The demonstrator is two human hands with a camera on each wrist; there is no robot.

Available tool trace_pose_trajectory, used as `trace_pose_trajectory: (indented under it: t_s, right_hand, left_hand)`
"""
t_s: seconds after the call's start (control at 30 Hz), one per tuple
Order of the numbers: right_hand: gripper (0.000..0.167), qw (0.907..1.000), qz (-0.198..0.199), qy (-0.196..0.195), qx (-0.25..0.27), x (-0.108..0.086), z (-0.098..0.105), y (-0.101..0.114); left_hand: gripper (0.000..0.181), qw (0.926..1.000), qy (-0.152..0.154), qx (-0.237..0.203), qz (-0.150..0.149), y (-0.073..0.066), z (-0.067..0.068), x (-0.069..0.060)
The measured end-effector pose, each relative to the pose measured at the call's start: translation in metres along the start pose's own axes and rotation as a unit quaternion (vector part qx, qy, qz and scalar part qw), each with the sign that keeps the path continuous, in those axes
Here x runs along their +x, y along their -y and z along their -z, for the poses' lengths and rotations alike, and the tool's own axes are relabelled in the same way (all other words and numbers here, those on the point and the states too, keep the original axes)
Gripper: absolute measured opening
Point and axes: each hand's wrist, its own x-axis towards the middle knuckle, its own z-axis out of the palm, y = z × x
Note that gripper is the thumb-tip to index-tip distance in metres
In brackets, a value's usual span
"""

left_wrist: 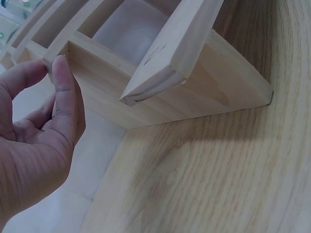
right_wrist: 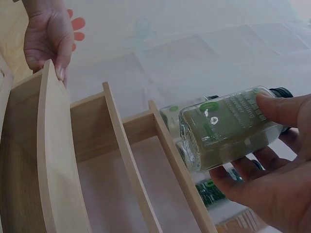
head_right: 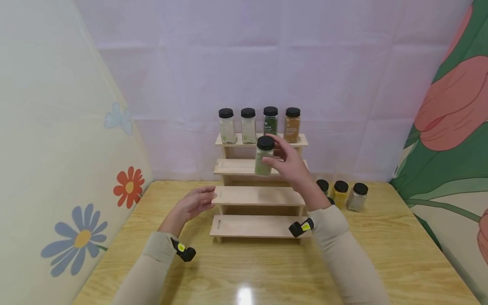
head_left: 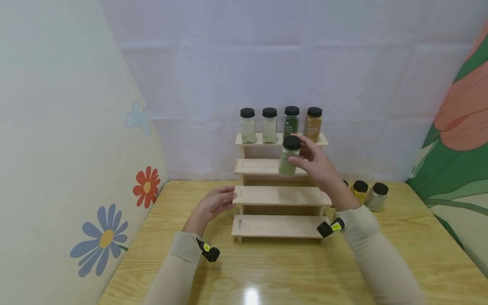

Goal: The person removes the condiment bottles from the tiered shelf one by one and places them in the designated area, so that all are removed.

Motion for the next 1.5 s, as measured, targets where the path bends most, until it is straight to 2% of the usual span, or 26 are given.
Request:
trace_pose_trajectory:
  t_s: [0.2, 0.47, 0.6, 0.83, 0.93, 1.2, 1.5]
  right_hand:
    - [0.063, 0.9999, -0.007, -0.002, 0.013, -0.016, 0.019, -0.002]
    - [0.062, 0.9998, 0.005, -0.017, 0.013, -0.031, 0.04, -0.006]
    - [0.064, 0.9996, -0.003, -0.027, -0.003, -0.038, 0.051, -0.008]
    - [0.063, 0.9971, -0.029, -0.035, -0.062, -0.054, 0.069, -0.008]
    - [0.063, 0.9963, -0.027, -0.042, -0.069, -0.059, 0.077, -0.01]
    - [0.061, 0.9989, 0.016, -0.043, 0.0, -0.07, 0.094, -0.016]
    - [0.057, 0.9981, 0.04, -0.041, 0.021, -0.08, 0.109, -0.024]
  left_hand:
    - [0.06, 1.0, -0.002, 0.003, 0.005, 0.0, 0.0, -0.001]
    - [0.061, 1.0, -0.002, 0.005, 0.003, 0.0, -0.001, 0.0]
    - [0.06, 1.0, 0.002, 0.003, 0.0, 0.0, 0.0, 0.0]
    - [0.061, 1.0, 0.003, 0.005, 0.001, 0.0, -0.001, 0.001]
    - [0.06, 1.0, 0.0, 0.007, 0.004, 0.0, -0.001, 0.001]
    - [0.062, 0.9999, 0.005, 0.015, 0.004, -0.002, 0.0, 0.001]
    - [0.061, 0.9999, 0.01, 0.012, 0.001, -0.001, 0.001, 0.001]
